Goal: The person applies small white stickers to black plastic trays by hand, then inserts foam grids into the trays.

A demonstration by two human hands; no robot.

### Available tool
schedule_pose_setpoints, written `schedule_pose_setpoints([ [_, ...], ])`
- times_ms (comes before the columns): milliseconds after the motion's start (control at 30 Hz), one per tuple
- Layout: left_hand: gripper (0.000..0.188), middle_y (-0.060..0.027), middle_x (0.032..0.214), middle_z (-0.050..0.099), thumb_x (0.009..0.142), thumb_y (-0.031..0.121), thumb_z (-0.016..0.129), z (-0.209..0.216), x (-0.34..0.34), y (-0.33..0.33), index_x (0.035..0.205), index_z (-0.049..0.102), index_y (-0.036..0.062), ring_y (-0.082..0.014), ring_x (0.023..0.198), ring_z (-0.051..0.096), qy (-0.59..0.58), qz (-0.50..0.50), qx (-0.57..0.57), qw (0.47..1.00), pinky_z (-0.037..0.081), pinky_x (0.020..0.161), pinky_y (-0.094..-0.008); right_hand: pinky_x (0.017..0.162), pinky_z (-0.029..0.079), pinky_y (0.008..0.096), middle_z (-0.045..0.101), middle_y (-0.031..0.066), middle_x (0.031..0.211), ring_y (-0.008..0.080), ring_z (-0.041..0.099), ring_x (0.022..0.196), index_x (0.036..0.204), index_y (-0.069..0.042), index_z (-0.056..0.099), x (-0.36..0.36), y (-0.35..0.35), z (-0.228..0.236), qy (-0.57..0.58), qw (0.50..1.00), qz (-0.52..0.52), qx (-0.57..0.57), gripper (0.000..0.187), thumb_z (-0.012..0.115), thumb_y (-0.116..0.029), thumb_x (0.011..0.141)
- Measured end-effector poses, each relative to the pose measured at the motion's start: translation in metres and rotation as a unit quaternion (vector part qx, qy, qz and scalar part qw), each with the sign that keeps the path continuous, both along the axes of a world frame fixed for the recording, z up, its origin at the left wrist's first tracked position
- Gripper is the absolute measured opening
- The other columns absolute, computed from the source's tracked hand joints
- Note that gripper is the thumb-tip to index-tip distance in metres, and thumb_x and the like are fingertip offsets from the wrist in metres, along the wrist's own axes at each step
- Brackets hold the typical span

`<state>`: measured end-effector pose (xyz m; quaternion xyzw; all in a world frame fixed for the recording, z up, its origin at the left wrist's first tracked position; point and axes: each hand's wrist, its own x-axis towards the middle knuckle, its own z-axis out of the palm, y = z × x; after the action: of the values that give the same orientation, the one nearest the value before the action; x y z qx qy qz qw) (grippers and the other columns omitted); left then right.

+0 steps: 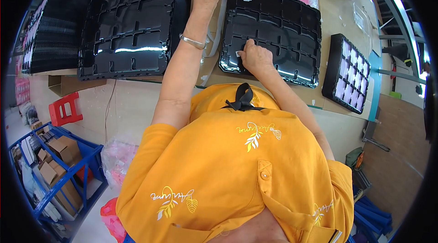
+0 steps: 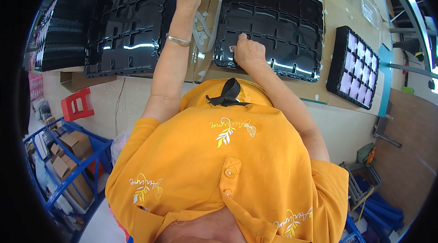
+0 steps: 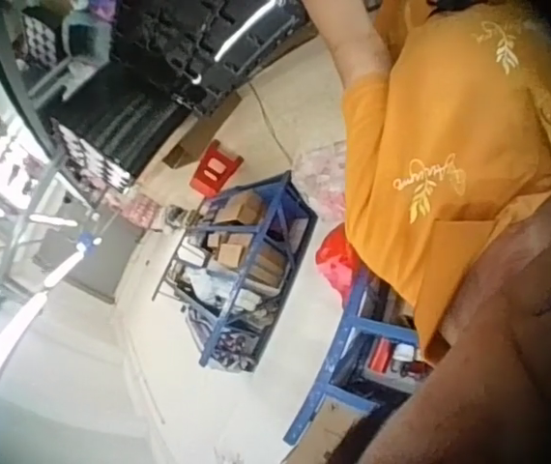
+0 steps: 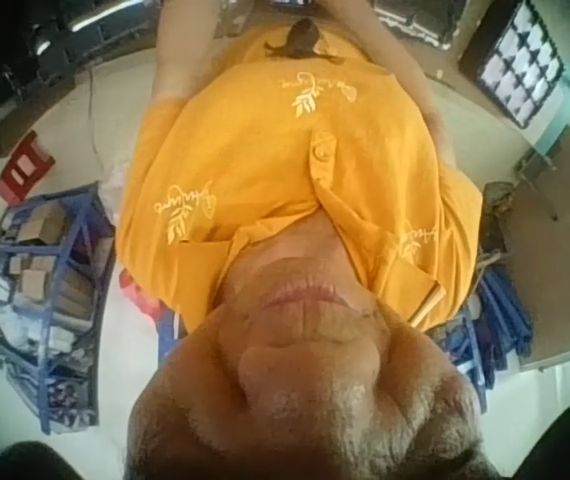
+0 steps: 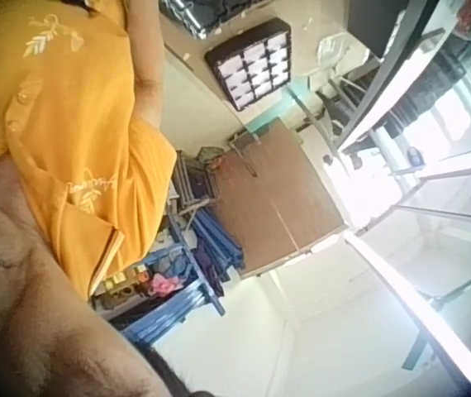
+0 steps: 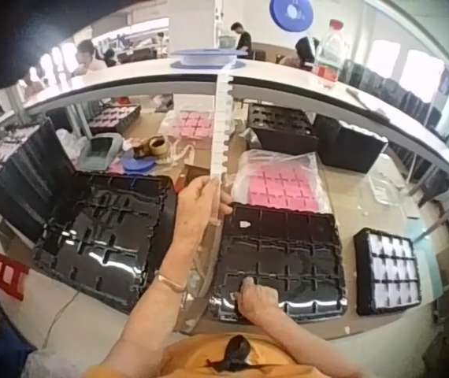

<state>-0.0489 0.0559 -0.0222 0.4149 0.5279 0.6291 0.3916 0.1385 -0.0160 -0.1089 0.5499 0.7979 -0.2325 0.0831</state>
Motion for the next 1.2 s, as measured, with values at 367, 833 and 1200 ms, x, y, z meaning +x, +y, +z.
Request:
schedule_pose_setpoints([
  [367,0.021,-0.0121,0.081,0.071,0.098,0.017,0.056,-0.009,-0.005,-0.006,0.101,0.063,-0.003,-0.0165,0.062,0.068,-0.063,-0.017,0.03,0.997,0.054,0.058,-0.0276,0.067,0.049,0.0271,0.066,0.0058,0.081,0.0116,0.06,0.073,0.106,0.0,0.066,-0.033,0.11,0.088,0.511,0.852,-0.084,0.078,0.029,0.064,-0.026,0.093],
  [833,0.019,-0.0081,0.074,0.07,0.097,0.018,0.056,-0.015,-0.006,0.0,0.097,0.065,0.0006,-0.0159,0.059,0.067,0.03,0.044,0.05,0.997,0.052,0.056,-0.0297,0.049,0.037,0.0233,0.057,-0.0016,0.067,0.0058,0.048,0.055,0.087,-0.001,0.067,-0.08,0.152,0.12,0.454,0.885,-0.079,0.066,0.024,0.071,-0.024,0.085],
  [1200,0.023,-0.0161,0.084,0.07,0.094,0.022,0.059,-0.044,-0.021,0.01,0.109,0.061,0.0052,-0.0367,0.078,0.069,0.36,0.249,0.123,0.891,0.054,0.067,-0.0462,0.045,0.028,0.0207,0.052,-0.0049,0.066,0.0038,0.042,0.052,0.082,-0.007,0.065,0.012,0.118,0.141,0.547,0.794,-0.151,-0.221,0.015,0.068,-0.02,0.087],
])
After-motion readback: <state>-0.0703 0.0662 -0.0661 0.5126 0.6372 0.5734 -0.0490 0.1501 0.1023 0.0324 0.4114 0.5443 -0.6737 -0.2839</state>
